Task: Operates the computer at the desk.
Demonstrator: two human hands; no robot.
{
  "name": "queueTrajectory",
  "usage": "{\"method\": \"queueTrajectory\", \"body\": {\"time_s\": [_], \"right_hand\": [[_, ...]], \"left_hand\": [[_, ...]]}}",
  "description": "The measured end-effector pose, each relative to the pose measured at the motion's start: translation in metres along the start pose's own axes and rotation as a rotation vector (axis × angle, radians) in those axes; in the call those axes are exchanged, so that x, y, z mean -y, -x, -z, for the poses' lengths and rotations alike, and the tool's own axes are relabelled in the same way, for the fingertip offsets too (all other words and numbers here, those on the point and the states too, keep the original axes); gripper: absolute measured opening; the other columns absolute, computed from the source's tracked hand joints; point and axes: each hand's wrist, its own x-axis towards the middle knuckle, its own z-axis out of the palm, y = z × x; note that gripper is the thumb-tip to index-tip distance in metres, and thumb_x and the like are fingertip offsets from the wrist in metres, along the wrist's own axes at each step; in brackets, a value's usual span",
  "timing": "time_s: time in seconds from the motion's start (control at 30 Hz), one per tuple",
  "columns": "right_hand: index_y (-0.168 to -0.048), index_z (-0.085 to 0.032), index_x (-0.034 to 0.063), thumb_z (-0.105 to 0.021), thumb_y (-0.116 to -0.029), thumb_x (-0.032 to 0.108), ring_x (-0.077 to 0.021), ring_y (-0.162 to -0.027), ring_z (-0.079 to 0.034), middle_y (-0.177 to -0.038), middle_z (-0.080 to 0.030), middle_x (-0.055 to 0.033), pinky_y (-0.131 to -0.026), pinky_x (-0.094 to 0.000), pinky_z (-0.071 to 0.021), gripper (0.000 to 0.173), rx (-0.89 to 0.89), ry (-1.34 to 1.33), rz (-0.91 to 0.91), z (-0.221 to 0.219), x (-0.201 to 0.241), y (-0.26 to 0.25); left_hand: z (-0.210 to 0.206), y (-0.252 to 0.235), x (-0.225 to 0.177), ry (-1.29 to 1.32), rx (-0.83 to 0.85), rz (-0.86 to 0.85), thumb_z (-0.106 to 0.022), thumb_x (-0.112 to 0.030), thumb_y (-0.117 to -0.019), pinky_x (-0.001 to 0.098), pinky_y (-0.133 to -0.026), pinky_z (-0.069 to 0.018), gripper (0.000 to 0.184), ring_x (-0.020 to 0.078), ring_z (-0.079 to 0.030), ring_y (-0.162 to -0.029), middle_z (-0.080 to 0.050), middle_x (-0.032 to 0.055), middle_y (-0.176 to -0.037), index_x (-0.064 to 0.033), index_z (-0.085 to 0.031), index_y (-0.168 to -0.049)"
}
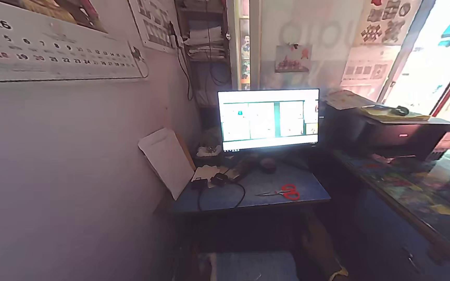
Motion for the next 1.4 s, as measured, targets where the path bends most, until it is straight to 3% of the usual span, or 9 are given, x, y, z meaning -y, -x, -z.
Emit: {"method": "queueTrajectory", "body": {"time_s": [0.1, 0.2, 0.33, 0.5, 0.93, 1.4], "right_hand": [[-0.145, -0.058, 0.0091, -0.056, -0.0980, 0.036, -0.0381, -0.142, -0.048, -0.152, -0.051, -0.0188, -0.117, -0.0535, -0.0393, 0.054, 0.043, -0.006, 0.000, 0.001, 0.002, 0.000], [-0.142, -0.061, 0.0083, -0.050, -0.1019, 0.041, -0.0369, -0.143, -0.047, -0.152, -0.050, -0.0202, -0.118, -0.0507, -0.0381, 0.053, 0.143, 0.018, -0.004, 0.007, 0.005, 0.001], [-0.133, -0.068, 0.0092, -0.057, -0.0979, 0.034, -0.0352, -0.137, -0.053, -0.148, -0.056, -0.0174, -0.112, -0.0485, -0.0457, 0.044, 0.071, -0.025, 0.075, 0.010, 0.007, 0.003], [-0.135, -0.067, 0.0142, -0.058, -0.0972, 0.036, -0.0319, -0.137, -0.053, -0.148, -0.056, -0.0141, -0.112, -0.0475, -0.0464, 0.045, 0.039, -0.041, 0.069, 0.001, 0.001, 0.002], [-0.139, -0.065, 0.0163, -0.053, -0.1002, 0.037, -0.0318, -0.136, -0.055, -0.149, -0.055, -0.0148, -0.111, -0.0471, -0.0475, 0.046, -0.014, -0.025, 0.095, -0.005, -0.003, 0.006], [-0.137, -0.066, 0.0150, -0.055, -0.0992, 0.034, -0.0320, -0.136, -0.055, -0.145, -0.058, -0.0147, -0.111, -0.0474, -0.0480, 0.044, -0.079, -0.028, 0.148, -0.009, -0.006, 0.008]], "left_hand": [[0.009, 0.003, -0.009, 0.017, -0.005, 0.011, -0.054, -0.046, -0.0931, 0.0584, -0.122, -0.0286, 0.078, 0.0447, -0.032, -0.150, -0.034, 0.0287, -0.160, -0.0004, -0.041, -0.154], [0.003, 0.005, -0.004, -0.004, 0.027, 0.018, -0.053, -0.047, -0.0978, 0.0562, -0.124, -0.0243, 0.076, 0.0463, -0.028, -0.152, -0.031, 0.0308, -0.161, 0.0042, -0.041, -0.153], [-0.007, 0.004, 0.006, -0.059, 0.064, 0.014, -0.044, -0.052, -0.0998, 0.0567, -0.124, -0.0246, 0.076, 0.0469, -0.029, -0.151, -0.032, 0.0314, -0.161, 0.0068, -0.046, -0.148], [-0.018, 0.007, 0.016, -0.036, -0.003, -0.009, -0.052, -0.051, -0.0986, 0.0537, -0.125, -0.0225, 0.075, 0.0430, -0.026, -0.153, -0.029, 0.0273, -0.163, 0.0020, -0.043, -0.152], [-0.027, 0.007, 0.022, -0.056, -0.020, -0.046, -0.047, -0.053, -0.1005, 0.0523, -0.126, -0.0206, 0.075, 0.0422, -0.024, -0.154, -0.027, 0.0269, -0.164, 0.0004, -0.042, -0.153], [-0.031, 0.008, 0.027, -0.060, -0.017, -0.050, -0.047, -0.052, -0.1008, 0.0527, -0.126, -0.0210, 0.073, 0.0441, -0.024, -0.154, -0.028, 0.0283, -0.163, 0.0008, -0.046, -0.150]]}}
